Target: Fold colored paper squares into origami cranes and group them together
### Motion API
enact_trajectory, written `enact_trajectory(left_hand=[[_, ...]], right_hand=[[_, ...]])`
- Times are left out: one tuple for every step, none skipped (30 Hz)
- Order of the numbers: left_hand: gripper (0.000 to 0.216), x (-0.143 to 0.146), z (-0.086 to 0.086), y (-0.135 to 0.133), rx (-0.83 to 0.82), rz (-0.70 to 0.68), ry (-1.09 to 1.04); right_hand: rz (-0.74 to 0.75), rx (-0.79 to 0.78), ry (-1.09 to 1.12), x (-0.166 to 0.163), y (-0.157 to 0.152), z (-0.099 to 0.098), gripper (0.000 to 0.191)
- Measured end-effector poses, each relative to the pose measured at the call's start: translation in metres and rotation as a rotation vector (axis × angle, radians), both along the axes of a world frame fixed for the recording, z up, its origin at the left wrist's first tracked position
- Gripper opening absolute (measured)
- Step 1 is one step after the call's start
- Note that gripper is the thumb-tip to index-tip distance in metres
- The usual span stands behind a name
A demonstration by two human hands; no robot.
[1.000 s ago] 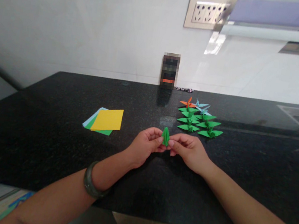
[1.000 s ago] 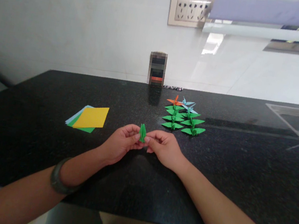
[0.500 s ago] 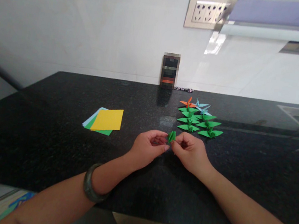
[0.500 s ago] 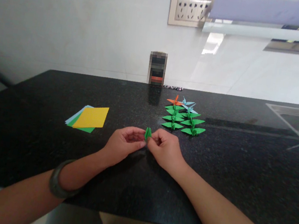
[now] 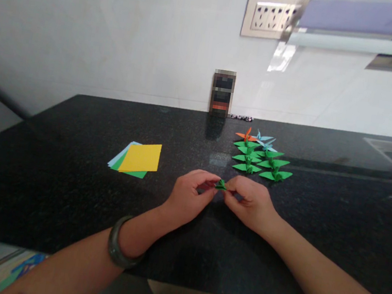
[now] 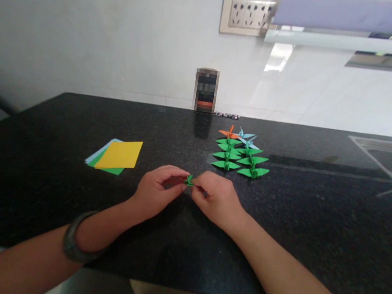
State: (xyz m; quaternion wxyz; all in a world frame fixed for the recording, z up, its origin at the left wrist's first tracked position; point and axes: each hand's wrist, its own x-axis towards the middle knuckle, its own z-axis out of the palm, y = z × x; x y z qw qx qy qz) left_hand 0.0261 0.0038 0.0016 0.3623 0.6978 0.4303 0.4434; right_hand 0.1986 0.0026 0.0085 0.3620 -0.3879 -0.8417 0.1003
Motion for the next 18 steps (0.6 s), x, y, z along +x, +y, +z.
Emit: enact_trajectory(left_hand=[[0.015,-0.0008,0.0002,0.0,0.02,0.007,0.017],[0.013,-0.0015,0.0002,0.0001,0.037,0.015,0.03],[0.011,-0.0022,0.0001,0.0004,0.048,0.021,0.04],[0.009,-0.0029,-0.0001,0.0008,0.057,0.024,0.047],[0.008,-0.0034,-0.0004,0.0013,0.061,0.024,0.05],[0.006,-0.0037,-0.0006,0.0018,0.06,0.019,0.047],[0.005,-0.0039,-0.0007,0.0024,0.054,0.01,0.041],[0.005,-0.004,-0.0007,0.003,0.041,-0.004,0.036],[0.004,-0.0038,-0.0006,0.0035,0.025,-0.02,0.032],[0.004,-0.0036,-0.0004,0.0039,0.006,-0.034,0.031],[0.005,-0.0033,-0.0002,0.0042,-0.011,-0.044,0.032],[0.005,-0.003,0.0,0.0044,-0.024,-0.048,0.036],[0.005,-0.0028,0.0,0.0044,-0.027,-0.046,0.037],[0.005,-0.0026,-0.0001,0.0044,-0.022,-0.041,0.033],[0.004,-0.0025,-0.0004,0.0042,-0.018,-0.038,0.02],[0.004,-0.0025,-0.0009,0.0041,-0.022,-0.039,-0.001],[0.003,-0.0024,-0.0017,0.004,-0.039,-0.042,-0.027],[0.003,-0.0023,-0.0026,0.0039,-0.068,-0.046,-0.054]], right_hand=[[0.003,0.003,0.001,0.0001,0.0,-0.0003,0.011],[0.003,-0.001,0.004,0.0001,-0.0002,-0.0006,0.011],[0.001,-0.012,0.012,-0.0001,-0.0005,-0.0008,0.01],[-0.007,-0.033,0.024,-0.0004,-0.001,-0.0009,0.01],[-0.021,-0.066,0.041,-0.0009,-0.0016,-0.0009,0.009],[-0.04,-0.111,0.069,-0.0015,-0.0023,-0.0009,0.007],[-0.059,-0.166,0.112,-0.0021,-0.003,-0.0009,0.004],[-0.071,-0.227,0.165,-0.0028,-0.0035,-0.001,0.004],[-0.073,-0.288,0.219,-0.0034,-0.004,-0.0012,0.012],[-0.063,-0.344,0.265,-0.004,-0.0043,-0.0014,0.021],[-0.039,-0.392,0.296,-0.0046,-0.0044,-0.0018,0.029],[-0.009,-0.432,0.31,-0.0051,-0.0043,-0.0022,0.032],[0.016,-0.465,0.314,-0.0055,-0.0039,-0.0028,0.03],[0.033,-0.492,0.319,-0.0059,-0.0033,-0.0035,0.026],[0.04,-0.513,0.335,-0.0061,-0.0025,-0.0044,0.021],[0.039,-0.533,0.359,-0.0063,-0.0016,-0.0054,0.017],[0.03,-0.549,0.385,-0.0063,-0.0006,-0.0065,0.015],[0.018,-0.563,0.407,-0.0061,0.0003,-0.0076,0.013]])
